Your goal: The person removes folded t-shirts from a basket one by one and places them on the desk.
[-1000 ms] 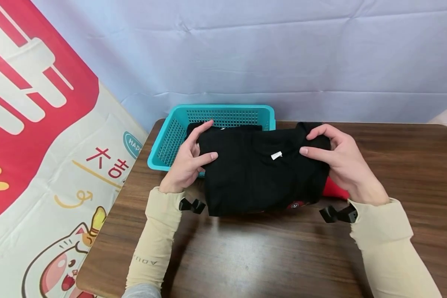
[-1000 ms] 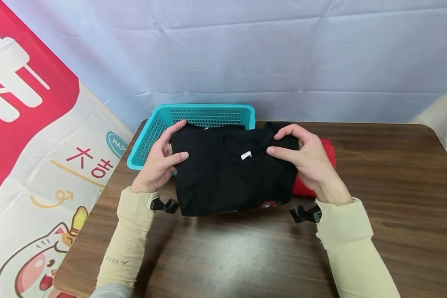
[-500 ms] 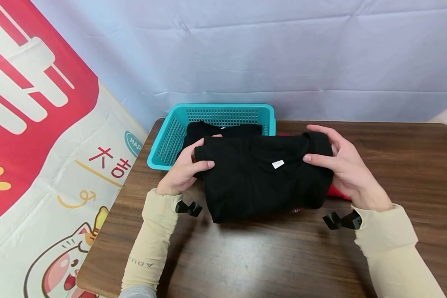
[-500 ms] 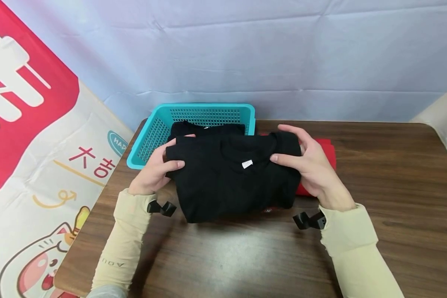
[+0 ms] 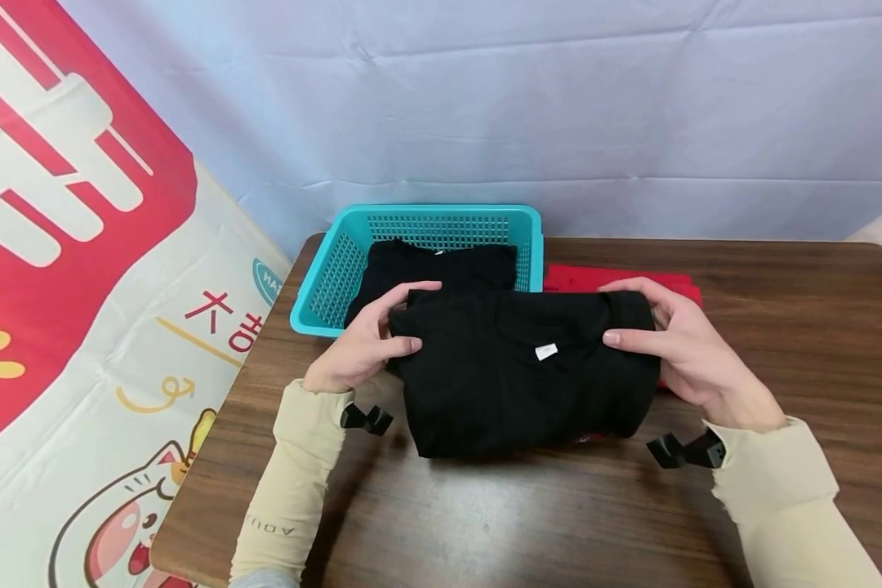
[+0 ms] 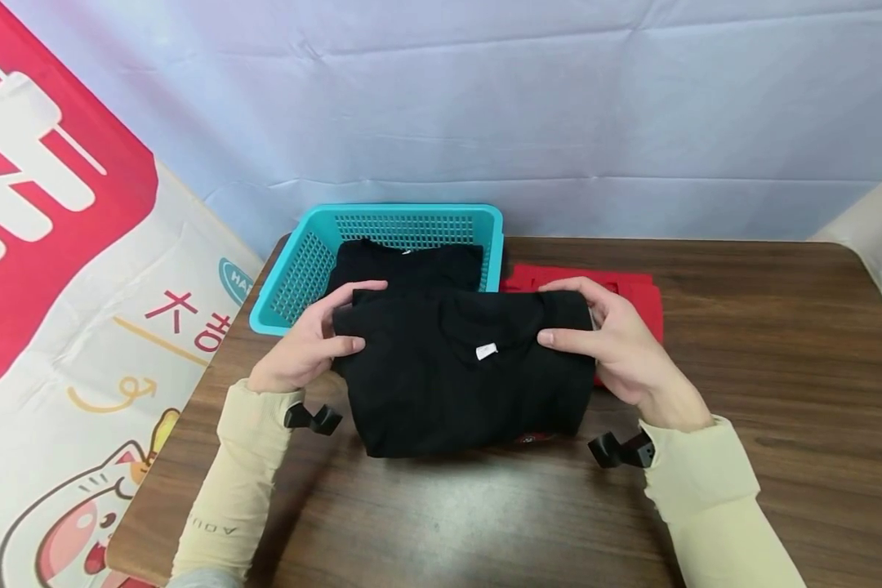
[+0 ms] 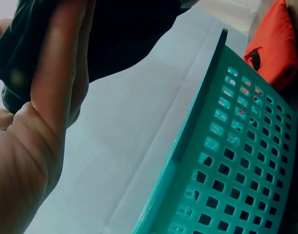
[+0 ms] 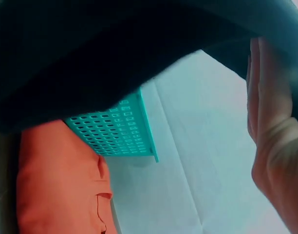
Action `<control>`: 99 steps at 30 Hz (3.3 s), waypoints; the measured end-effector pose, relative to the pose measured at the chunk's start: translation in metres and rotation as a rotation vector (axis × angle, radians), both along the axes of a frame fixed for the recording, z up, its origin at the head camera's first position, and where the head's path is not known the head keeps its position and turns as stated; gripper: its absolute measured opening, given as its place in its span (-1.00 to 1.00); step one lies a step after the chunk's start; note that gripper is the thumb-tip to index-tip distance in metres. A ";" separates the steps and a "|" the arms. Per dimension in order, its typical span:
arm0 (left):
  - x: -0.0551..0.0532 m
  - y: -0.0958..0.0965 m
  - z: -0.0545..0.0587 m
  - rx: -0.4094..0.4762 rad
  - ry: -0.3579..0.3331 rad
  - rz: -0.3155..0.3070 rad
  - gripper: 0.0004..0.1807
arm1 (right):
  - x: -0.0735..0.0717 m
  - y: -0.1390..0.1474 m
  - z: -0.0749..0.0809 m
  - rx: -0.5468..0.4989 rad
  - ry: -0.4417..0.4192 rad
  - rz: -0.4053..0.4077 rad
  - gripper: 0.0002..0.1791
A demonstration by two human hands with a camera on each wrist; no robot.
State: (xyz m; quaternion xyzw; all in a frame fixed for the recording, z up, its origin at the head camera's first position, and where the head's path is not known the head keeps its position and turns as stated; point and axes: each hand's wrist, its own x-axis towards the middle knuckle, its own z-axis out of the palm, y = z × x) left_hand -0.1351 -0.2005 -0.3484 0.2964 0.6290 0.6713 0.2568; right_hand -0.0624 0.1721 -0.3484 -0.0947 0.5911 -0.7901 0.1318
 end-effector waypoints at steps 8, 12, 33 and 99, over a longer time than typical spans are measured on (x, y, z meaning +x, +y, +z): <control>0.001 0.003 -0.003 -0.083 -0.022 -0.065 -0.37 | 0.005 -0.004 -0.006 0.257 0.097 0.105 -0.47; 0.002 0.000 -0.007 -0.130 -0.006 -0.092 -0.41 | 0.008 -0.006 -0.007 0.419 0.132 0.123 -0.42; 0.002 -0.019 -0.032 -0.298 0.063 -0.336 -0.48 | 0.007 -0.012 -0.037 0.429 0.108 0.354 -0.76; -0.016 -0.029 -0.082 -0.735 0.106 -0.193 -0.54 | -0.015 -0.015 -0.081 0.834 0.263 0.406 -0.84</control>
